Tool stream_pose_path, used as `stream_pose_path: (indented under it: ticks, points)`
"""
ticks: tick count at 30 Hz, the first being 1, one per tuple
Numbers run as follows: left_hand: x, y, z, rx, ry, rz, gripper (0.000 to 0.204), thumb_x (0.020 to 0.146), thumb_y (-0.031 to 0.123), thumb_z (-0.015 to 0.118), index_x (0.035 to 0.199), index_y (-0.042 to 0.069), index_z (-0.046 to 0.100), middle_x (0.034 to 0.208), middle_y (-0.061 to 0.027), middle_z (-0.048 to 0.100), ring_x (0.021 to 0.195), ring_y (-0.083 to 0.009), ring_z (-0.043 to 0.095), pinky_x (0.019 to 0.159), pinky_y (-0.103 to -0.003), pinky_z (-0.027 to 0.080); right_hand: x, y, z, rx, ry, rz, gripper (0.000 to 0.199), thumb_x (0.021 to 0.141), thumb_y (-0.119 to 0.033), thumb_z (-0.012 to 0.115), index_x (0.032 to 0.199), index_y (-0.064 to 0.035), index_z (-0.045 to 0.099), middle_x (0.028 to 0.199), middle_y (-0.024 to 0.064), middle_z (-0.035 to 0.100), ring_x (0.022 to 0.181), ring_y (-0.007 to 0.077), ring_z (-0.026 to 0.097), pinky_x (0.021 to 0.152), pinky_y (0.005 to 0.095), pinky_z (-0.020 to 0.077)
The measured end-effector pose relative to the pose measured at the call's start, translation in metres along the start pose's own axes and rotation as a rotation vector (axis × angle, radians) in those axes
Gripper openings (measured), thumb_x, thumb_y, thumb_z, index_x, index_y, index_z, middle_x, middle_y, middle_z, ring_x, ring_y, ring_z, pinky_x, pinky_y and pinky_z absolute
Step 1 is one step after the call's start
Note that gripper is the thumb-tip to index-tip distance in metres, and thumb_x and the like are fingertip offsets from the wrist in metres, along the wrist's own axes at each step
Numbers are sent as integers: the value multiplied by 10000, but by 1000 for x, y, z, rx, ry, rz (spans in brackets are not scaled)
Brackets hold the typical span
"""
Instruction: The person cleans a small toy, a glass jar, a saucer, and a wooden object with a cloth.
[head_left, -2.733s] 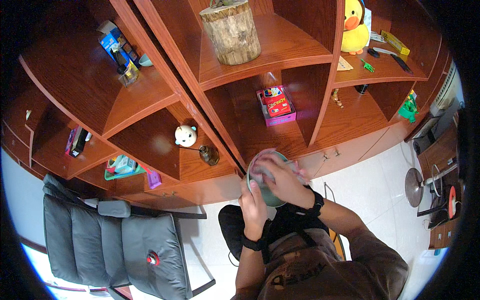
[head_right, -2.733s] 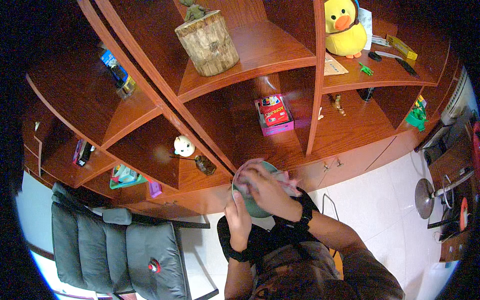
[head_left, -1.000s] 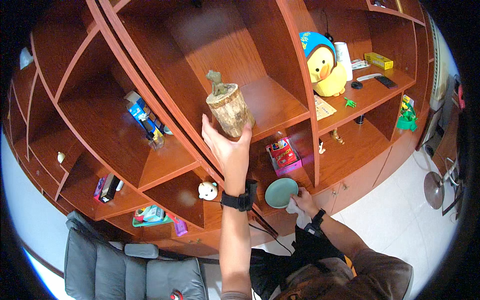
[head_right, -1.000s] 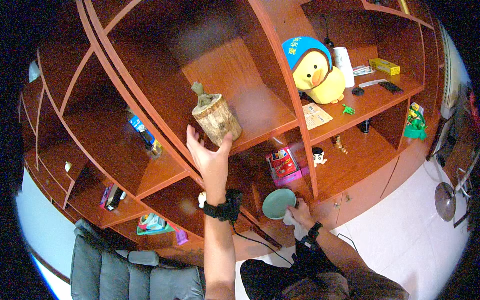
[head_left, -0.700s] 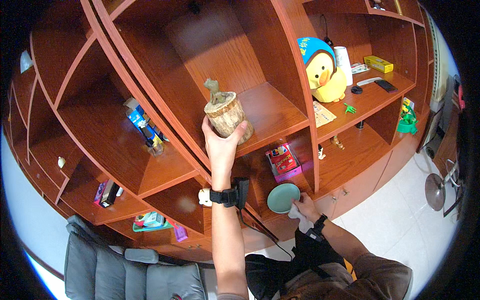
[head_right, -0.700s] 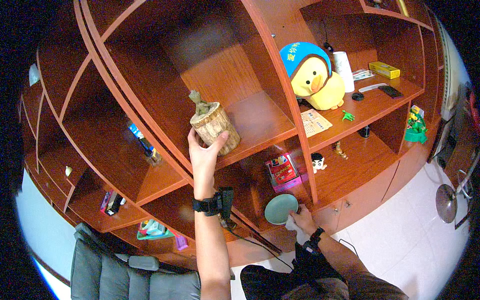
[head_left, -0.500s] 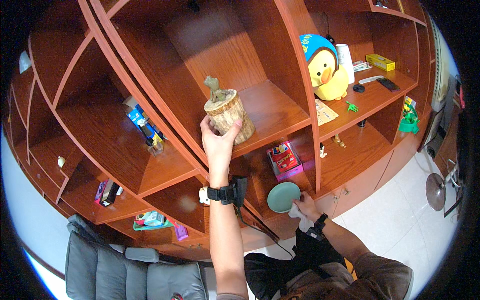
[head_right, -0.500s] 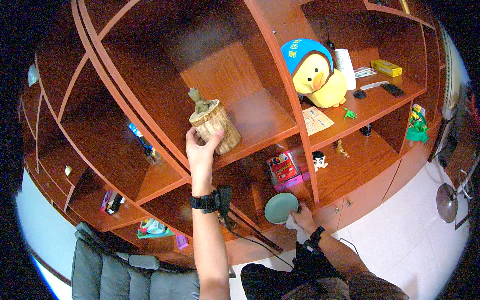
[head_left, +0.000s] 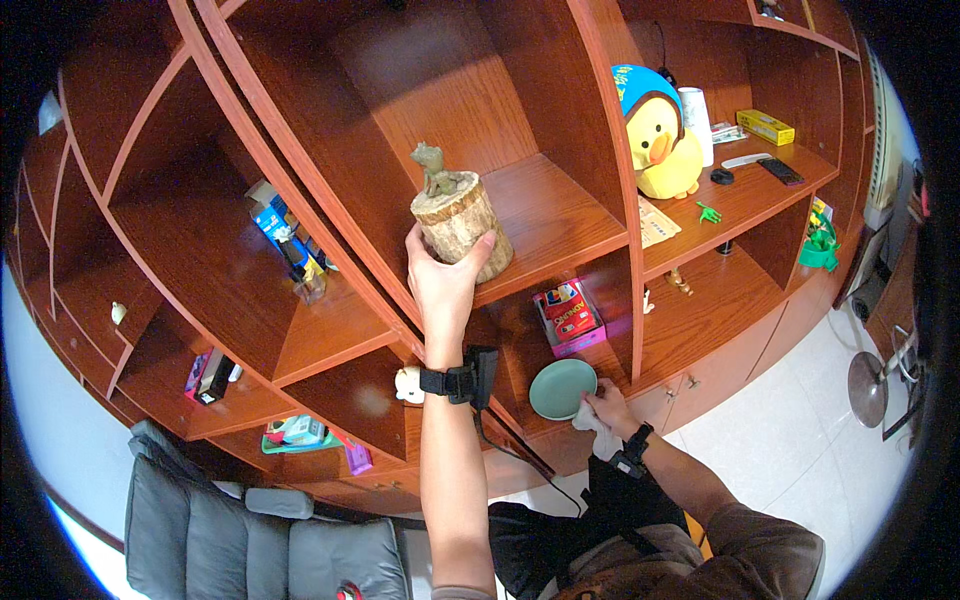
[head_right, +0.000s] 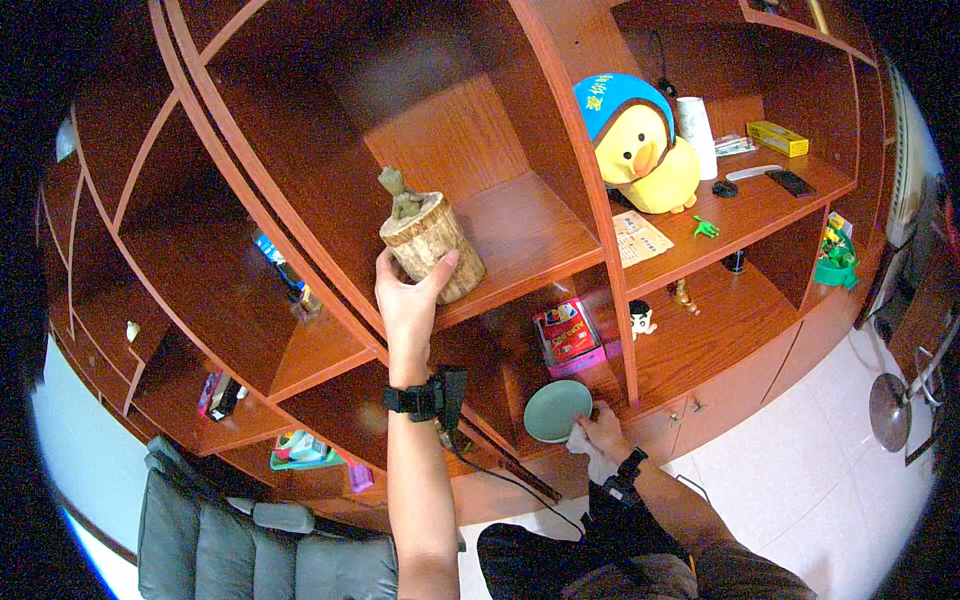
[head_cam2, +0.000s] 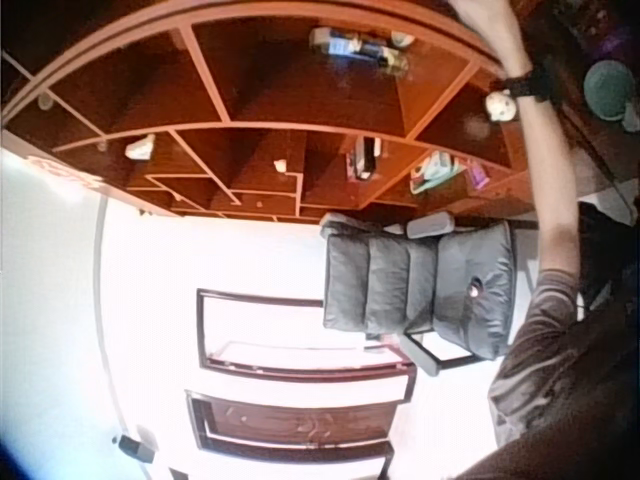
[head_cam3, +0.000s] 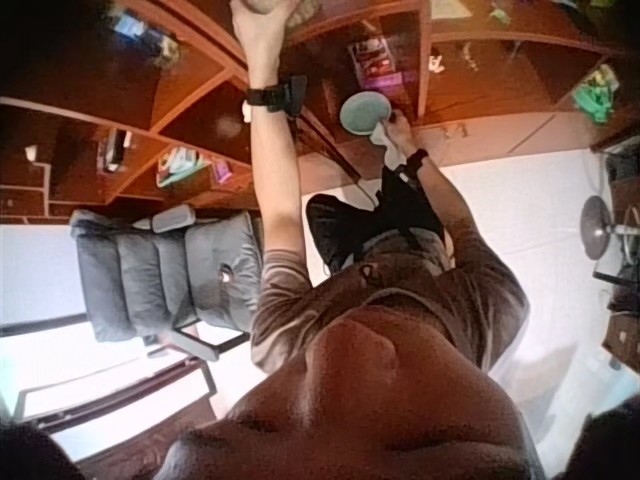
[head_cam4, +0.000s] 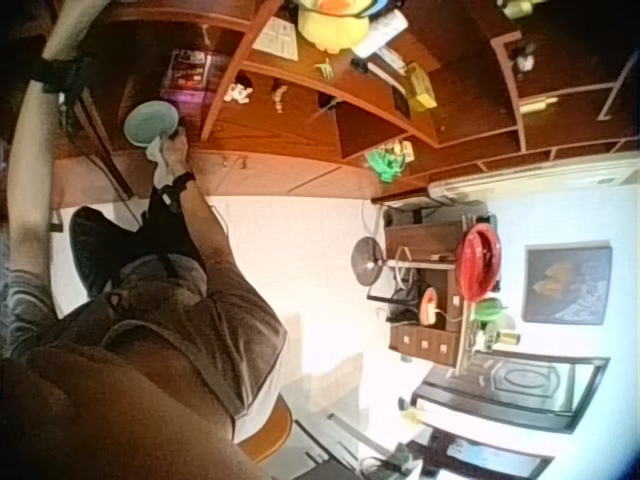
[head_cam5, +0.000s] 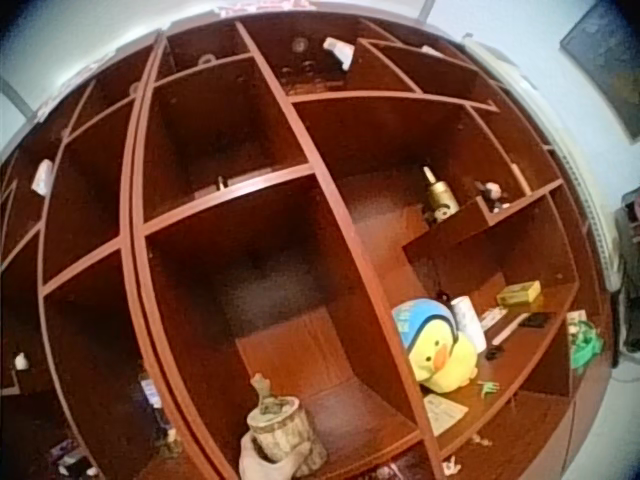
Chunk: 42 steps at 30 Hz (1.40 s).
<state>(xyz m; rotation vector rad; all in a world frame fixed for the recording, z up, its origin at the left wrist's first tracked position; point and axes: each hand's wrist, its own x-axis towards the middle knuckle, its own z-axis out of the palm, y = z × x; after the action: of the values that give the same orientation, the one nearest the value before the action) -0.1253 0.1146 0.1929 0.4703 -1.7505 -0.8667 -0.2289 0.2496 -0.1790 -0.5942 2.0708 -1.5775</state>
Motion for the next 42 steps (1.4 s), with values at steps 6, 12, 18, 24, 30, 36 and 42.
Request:
stream_pose_path:
  ticks: [6,12,18,24,30,36,42]
  points:
    - [-11,7,-2,-38,45,73,785,634,260,811,1237,-54,418,1132,-176,564,1034,-232,552,912,-340,427,2,20,1,-54,73,-178,421,787,-277,681,1083,-12,540,732,157,627,634,222,621,585,358,489]
    - [-54,27,-12,-436,-26,19,668,707,14,728,1272,-22,373,1207,-107,491,1094,-184,502,958,-315,392,-11,10,-16,184,-64,-86,248,849,-156,636,1030,-22,533,742,15,557,568,75,485,474,239,401]
    - [-122,20,-47,-559,-15,2,615,709,-15,661,1263,-15,393,1201,-91,495,1122,-188,472,995,-326,338,-26,-24,-25,312,-127,-25,356,793,-256,687,998,12,574,636,59,593,538,120,545,518,302,463]
    - [-170,-3,-65,-740,2,-147,679,670,105,723,1245,-47,395,1206,-97,498,1126,-203,479,987,-339,355,-6,-21,-4,26,131,-92,493,773,-372,690,1011,40,559,655,127,619,582,191,616,576,343,490]
    - [-198,-14,-79,-789,7,-270,814,614,197,796,1269,-33,370,1236,-105,487,1147,-226,474,994,-361,361,17,-2,13,-3,98,-33,652,797,-560,554,1081,26,537,967,281,608,937,430,579,800,468,453]
    - [-209,-19,-72,-932,-56,-357,897,599,235,815,1306,-21,326,1266,-111,463,1164,-236,464,990,-370,373,11,6,-17,-237,214,-35,600,820,-484,585,1124,28,513,931,249,623,909,341,619,760,407,469]
    - [-217,-19,-72,-998,-29,-413,884,621,270,769,1313,-33,312,1272,-133,462,1155,-255,474,979,-371,393,-31,-39,-46,156,165,-86,377,833,-341,638,954,0,535,813,118,600,725,195,593,652,327,479]
